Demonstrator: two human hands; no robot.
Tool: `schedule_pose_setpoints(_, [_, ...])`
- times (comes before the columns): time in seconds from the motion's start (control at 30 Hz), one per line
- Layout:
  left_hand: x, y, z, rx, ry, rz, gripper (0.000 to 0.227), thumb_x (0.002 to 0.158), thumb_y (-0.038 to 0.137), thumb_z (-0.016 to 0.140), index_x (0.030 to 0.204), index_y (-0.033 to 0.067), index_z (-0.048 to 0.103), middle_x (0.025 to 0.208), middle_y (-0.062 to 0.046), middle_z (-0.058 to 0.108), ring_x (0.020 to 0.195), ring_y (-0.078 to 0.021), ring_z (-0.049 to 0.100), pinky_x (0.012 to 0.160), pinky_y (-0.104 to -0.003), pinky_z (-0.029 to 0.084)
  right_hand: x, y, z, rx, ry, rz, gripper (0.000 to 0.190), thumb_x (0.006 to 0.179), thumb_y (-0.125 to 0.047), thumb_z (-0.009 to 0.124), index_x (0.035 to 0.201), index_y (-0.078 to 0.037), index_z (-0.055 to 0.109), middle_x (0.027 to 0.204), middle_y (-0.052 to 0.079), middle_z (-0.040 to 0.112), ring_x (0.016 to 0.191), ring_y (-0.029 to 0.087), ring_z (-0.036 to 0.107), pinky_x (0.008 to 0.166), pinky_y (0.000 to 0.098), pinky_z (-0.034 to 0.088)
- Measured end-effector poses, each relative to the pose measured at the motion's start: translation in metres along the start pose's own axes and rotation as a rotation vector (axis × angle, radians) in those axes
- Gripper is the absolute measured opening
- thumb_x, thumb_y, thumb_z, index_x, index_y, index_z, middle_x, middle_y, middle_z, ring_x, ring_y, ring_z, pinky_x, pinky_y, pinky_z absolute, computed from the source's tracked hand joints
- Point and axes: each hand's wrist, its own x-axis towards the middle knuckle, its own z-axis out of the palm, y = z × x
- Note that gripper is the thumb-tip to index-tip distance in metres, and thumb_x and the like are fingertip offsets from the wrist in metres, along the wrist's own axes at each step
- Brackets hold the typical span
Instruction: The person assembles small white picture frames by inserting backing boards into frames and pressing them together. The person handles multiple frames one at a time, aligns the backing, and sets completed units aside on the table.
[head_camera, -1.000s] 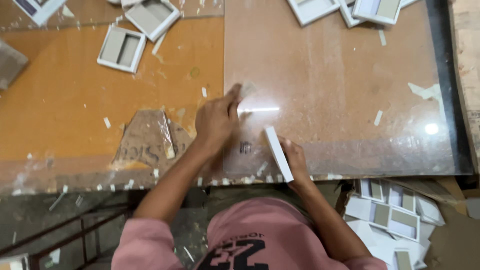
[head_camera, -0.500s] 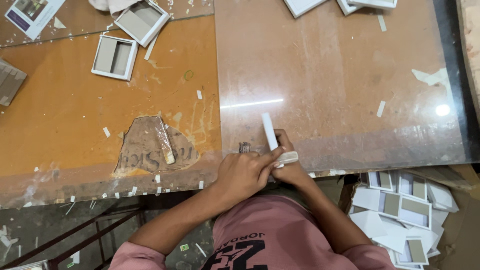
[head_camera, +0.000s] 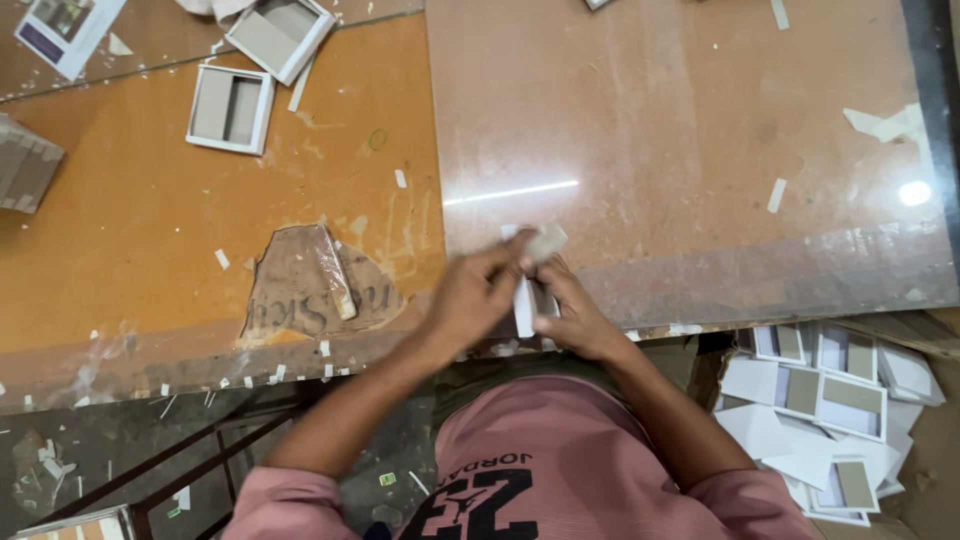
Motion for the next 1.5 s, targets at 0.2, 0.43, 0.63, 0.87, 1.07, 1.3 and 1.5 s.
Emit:
schedule_pose_setpoints(0.2, [-0.028,-0.003,0.005,-0.263,0.110,-0.364,0.032,0.108,0.027,0.060,0.115,-0.0026,0.067,0.132,-0.024,0.065,0.061,-0.0226,0.063,0.062,-0.037,0.057,-0.008,-0.020,0.000,0.210,-0.027,0.294,0.045,0.094,-0.027,0.073,0.128,-0.002,0.056,0.124,0.011,0.055,0.116,0.023,0.057,0.097,0.0363,0.051])
schedule_pose_setpoints(0.43, [-0.022,0.018,-0.006,0.070,-0.170,-0.155,0.032,0.107,0.026,0.055,0.136,0.0147,0.065,0.088,-0.012,0.070,0.063,-0.0174,0.065,0.055,-0.033,0.056,-0.018,0.011,0.016,-0.018,0.196,0.040,0.023,0.081,-0.004,0.075,0.103,-0.001,0.067,0.098,0.007,0.062,0.090,0.015,0.062,0.078,0.0308,0.051])
schedule_pose_setpoints(0.63, [-0.030,0.043,0.015,0.411,-0.197,0.072,0.037,0.100,0.029,0.062,0.136,0.0234,0.069,0.061,-0.007,0.066,0.046,-0.0180,0.058,0.045,-0.038,0.050,-0.026,0.026,0.024,0.067,0.443,0.050,0.014,0.086,-0.001,0.066,0.099,0.002,0.065,0.097,0.007,0.064,0.082,0.017,0.063,0.072,0.0328,0.052])
schedule_pose_setpoints(0.87, [0.059,0.046,-0.037,0.979,-0.228,-0.223,0.061,0.095,0.055,0.059,0.147,0.0255,0.054,0.065,-0.012,0.068,0.045,-0.0233,0.061,0.039,-0.042,0.048,-0.018,0.022,0.024,-0.256,0.439,-0.066,0.011,0.090,0.006,0.066,0.082,0.000,0.064,0.074,0.014,0.062,0.074,0.027,0.063,0.070,0.0356,0.051])
schedule_pose_setpoints(1.07, [0.045,0.019,-0.035,-0.027,-0.265,-0.282,0.049,0.098,0.039,0.061,0.138,0.0124,0.055,0.142,-0.012,0.062,0.067,-0.0211,0.075,0.068,-0.038,0.062,0.005,0.010,0.016,-0.442,0.412,-0.335,0.012,0.086,0.000,0.075,0.097,0.000,0.070,0.096,0.015,0.070,0.096,0.032,0.068,0.106,0.0541,0.050])
schedule_pose_setpoints(1.3, [-0.003,0.001,-0.001,0.012,-0.293,-0.118,0.056,0.093,0.036,0.077,0.133,-0.0017,0.067,0.116,-0.024,0.075,0.096,-0.0244,0.080,0.085,-0.035,0.062,-0.019,0.058,-0.013,-0.217,-0.033,-0.215,0.049,0.079,-0.033,0.082,0.116,-0.003,0.070,0.117,0.012,0.070,0.107,0.029,0.069,0.093,0.0443,0.055])
schedule_pose_setpoints(1.5, [-0.037,-0.041,0.033,-0.201,-0.038,-0.268,0.066,0.092,0.035,0.078,0.145,0.0017,0.057,0.117,-0.022,0.076,0.107,-0.0206,0.074,0.092,-0.034,0.059,-0.032,0.088,0.011,0.040,0.271,0.096,0.021,0.100,-0.025,0.070,0.108,-0.009,0.081,0.103,0.005,0.080,0.095,0.016,0.077,0.086,0.0336,0.061])
